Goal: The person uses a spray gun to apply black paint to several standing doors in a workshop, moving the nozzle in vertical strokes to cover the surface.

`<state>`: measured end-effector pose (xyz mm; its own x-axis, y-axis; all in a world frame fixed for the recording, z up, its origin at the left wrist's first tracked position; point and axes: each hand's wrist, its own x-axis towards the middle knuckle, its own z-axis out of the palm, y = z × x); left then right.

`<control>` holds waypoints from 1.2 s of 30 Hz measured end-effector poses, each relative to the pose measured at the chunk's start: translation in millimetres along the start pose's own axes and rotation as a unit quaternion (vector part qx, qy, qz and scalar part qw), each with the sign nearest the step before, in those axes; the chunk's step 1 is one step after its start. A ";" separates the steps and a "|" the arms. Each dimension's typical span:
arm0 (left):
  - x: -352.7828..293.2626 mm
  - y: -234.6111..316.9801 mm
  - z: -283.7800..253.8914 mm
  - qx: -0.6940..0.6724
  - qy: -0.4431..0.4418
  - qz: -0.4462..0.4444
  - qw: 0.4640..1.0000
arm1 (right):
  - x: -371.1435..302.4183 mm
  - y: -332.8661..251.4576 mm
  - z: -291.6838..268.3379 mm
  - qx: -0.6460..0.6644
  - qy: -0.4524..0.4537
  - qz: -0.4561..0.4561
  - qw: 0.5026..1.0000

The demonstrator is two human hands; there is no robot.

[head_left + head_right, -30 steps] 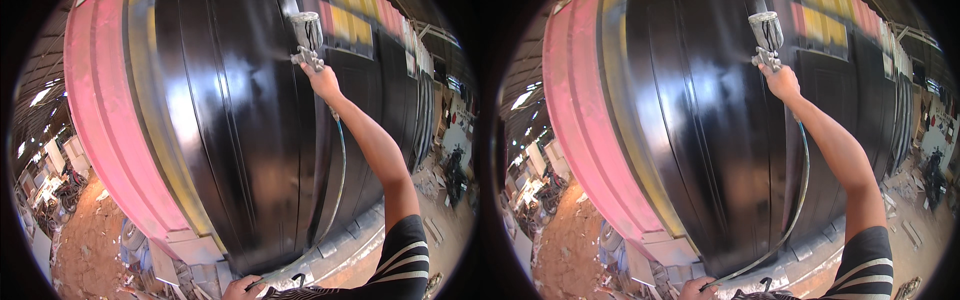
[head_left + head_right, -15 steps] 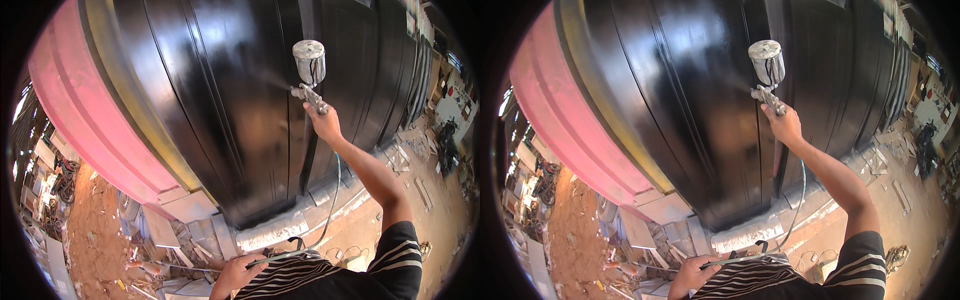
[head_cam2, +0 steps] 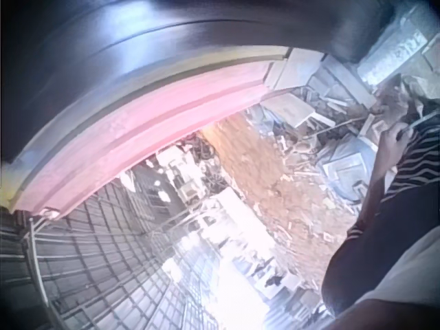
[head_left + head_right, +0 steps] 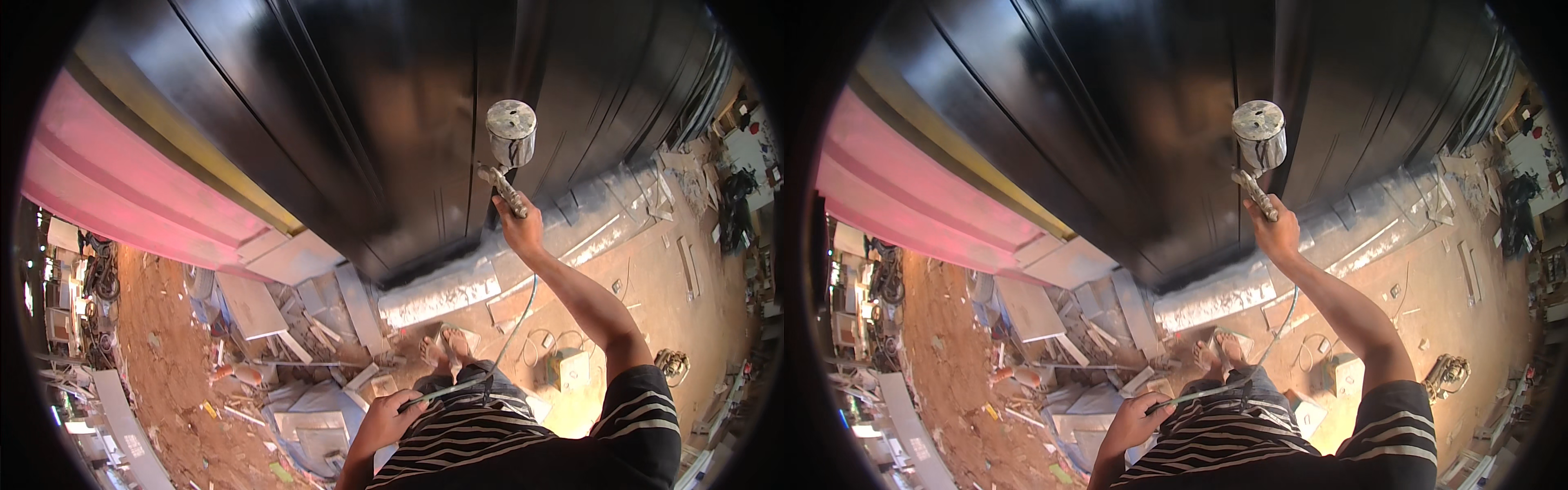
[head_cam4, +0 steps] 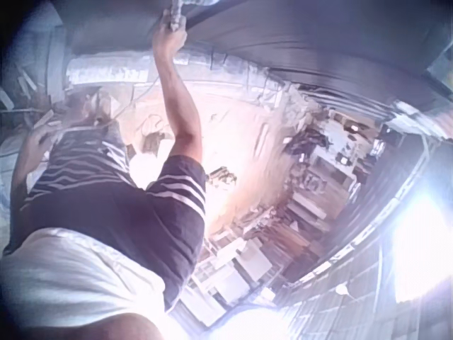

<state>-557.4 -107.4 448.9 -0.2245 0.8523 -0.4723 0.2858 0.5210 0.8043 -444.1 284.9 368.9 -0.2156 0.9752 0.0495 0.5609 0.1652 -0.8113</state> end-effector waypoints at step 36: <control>122.2 -390.1 282.8 0.211 0.101 -0.276 0.932 | -96.7 531.5 444.4 -0.109 -0.050 0.239 0.963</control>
<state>-432.9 -193.6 -24.6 -0.6047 0.4450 -0.6605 0.4060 0.8857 0.2250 -480.4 212.9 -325.9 0.0396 0.9301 -0.3653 0.7674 -0.2624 -0.5850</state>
